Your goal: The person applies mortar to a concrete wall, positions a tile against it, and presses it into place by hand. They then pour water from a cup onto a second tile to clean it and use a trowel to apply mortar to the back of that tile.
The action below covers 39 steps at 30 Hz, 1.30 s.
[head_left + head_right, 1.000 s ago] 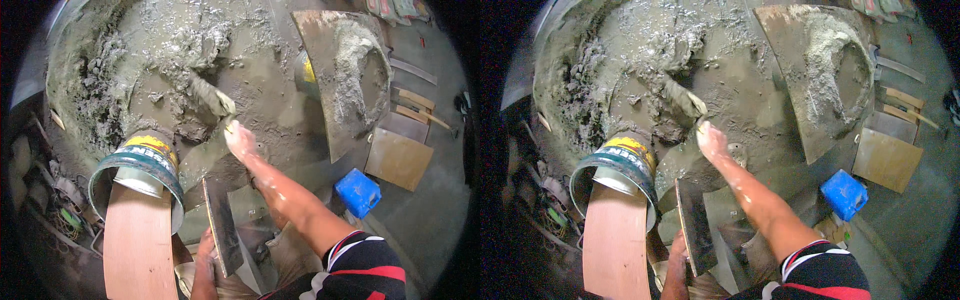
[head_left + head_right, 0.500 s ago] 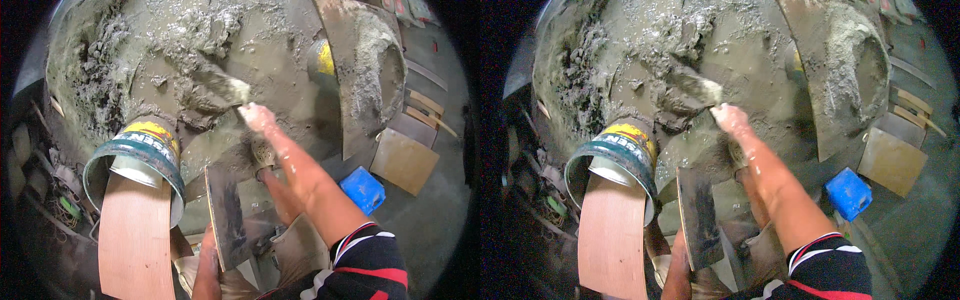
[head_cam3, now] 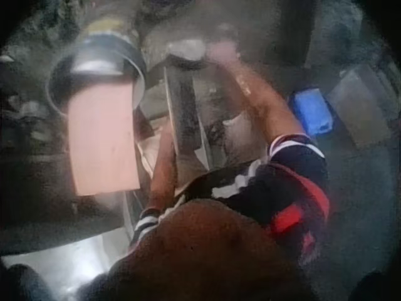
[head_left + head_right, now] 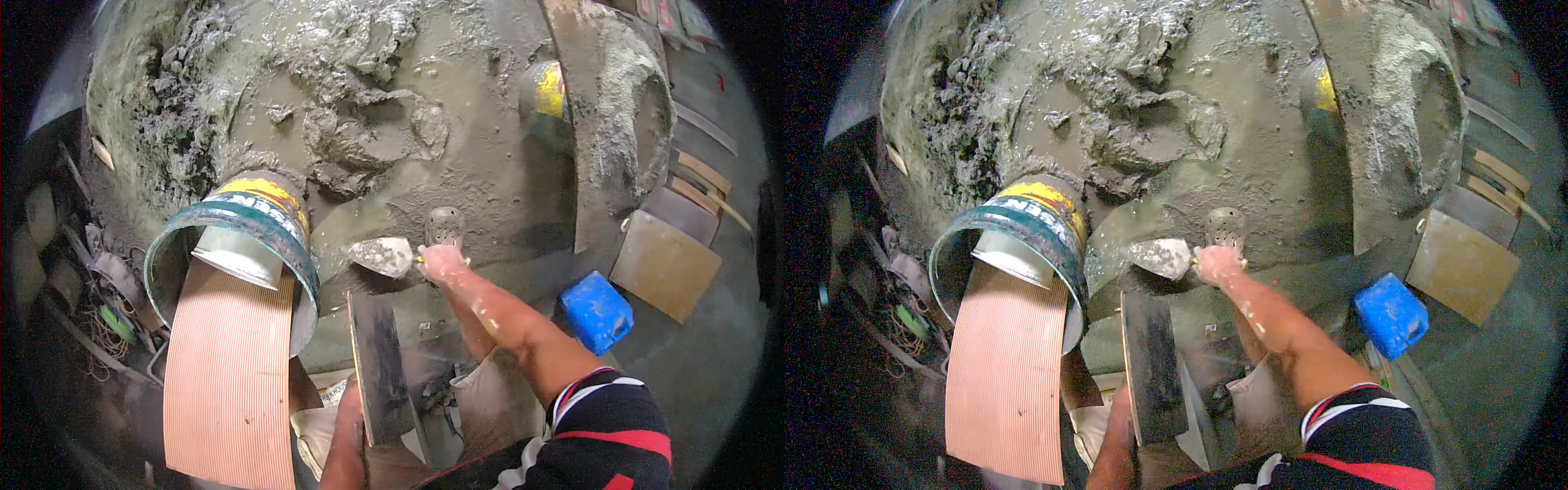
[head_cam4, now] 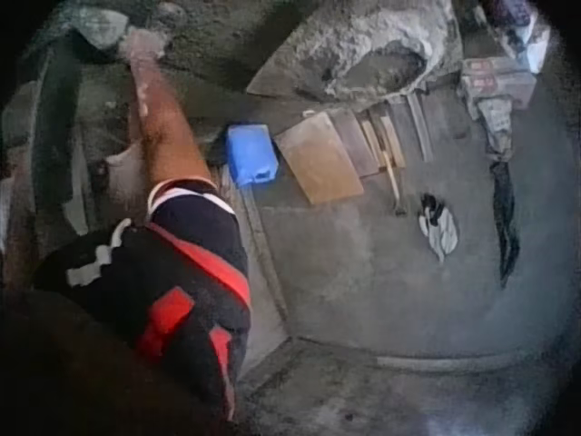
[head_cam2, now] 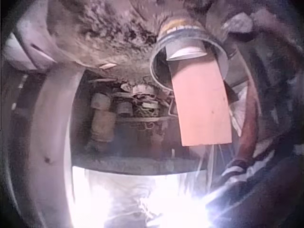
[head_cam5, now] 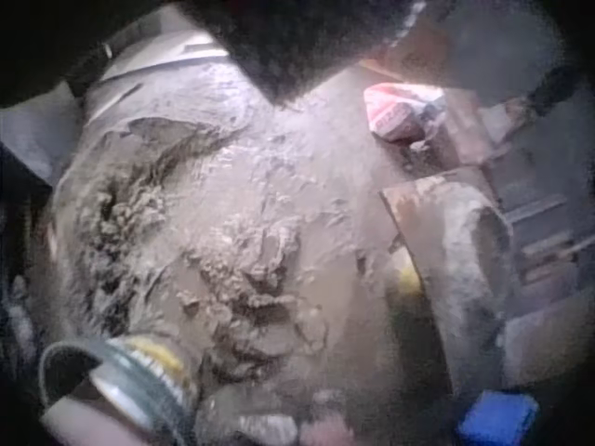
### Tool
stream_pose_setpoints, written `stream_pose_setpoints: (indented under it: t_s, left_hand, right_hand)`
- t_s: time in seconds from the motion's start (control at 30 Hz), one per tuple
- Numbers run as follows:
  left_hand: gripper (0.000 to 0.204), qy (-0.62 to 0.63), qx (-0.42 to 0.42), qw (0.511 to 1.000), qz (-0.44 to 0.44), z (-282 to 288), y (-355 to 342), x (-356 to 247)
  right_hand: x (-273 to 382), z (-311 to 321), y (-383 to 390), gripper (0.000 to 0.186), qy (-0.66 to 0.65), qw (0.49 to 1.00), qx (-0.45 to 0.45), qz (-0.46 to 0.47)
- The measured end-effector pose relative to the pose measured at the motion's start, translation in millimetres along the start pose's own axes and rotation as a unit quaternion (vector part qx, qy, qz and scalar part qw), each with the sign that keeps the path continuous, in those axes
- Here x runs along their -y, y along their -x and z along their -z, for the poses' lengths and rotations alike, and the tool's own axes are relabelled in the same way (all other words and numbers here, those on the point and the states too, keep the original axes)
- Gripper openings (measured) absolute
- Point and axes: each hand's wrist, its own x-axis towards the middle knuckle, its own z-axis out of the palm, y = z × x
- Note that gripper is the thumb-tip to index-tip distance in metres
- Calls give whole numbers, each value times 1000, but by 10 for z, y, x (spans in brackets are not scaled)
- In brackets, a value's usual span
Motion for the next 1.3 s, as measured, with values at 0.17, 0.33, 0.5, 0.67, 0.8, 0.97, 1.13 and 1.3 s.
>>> stream_pose_setpoints:
  t_s: [0.17, 0.33, 0.5, 0.67, 0.8, 0.97, 1.13, 1.3]
  left_hand:
    - [27, 8, 3, 1000, 9, -24, -58, -25]
    - [27, 12, -3, 1000, 6, -34, -21, -44]
    - [27, 12, -1, 1000, 7, -65, 31, -54]
    - [27, 21, 14, 1000, 8, -74, -35, -65]
    - [27, 28, 18, 999, 5, -60, -91, -83]
    - [27, 35, 29, 999, 8, -122, -119, -58]
    - [27, 57, 28, 998, -2, -95, -81, -19]
    - [27, 86, 26, 996, -21, -94, -88, -15]
  right_hand:
    - [125, 234, -689, 40, 30, 994, -93, 53]
    - [147, 1200, -976, 34, 126, 977, -147, 94]
    - [-43, 1595, -881, 35, 110, 978, -164, 74]
    - [-278, 1541, -604, 45, -42, 990, -131, 6]
    - [-218, 1558, -231, 52, -424, 902, 33, -71]
    - [-410, 1235, 445, 43, -417, 900, -123, -33]
    - [-249, 981, 316, 27, -533, 817, -173, -141]
    - [251, 1321, -366, 36, -250, 925, -282, -50]
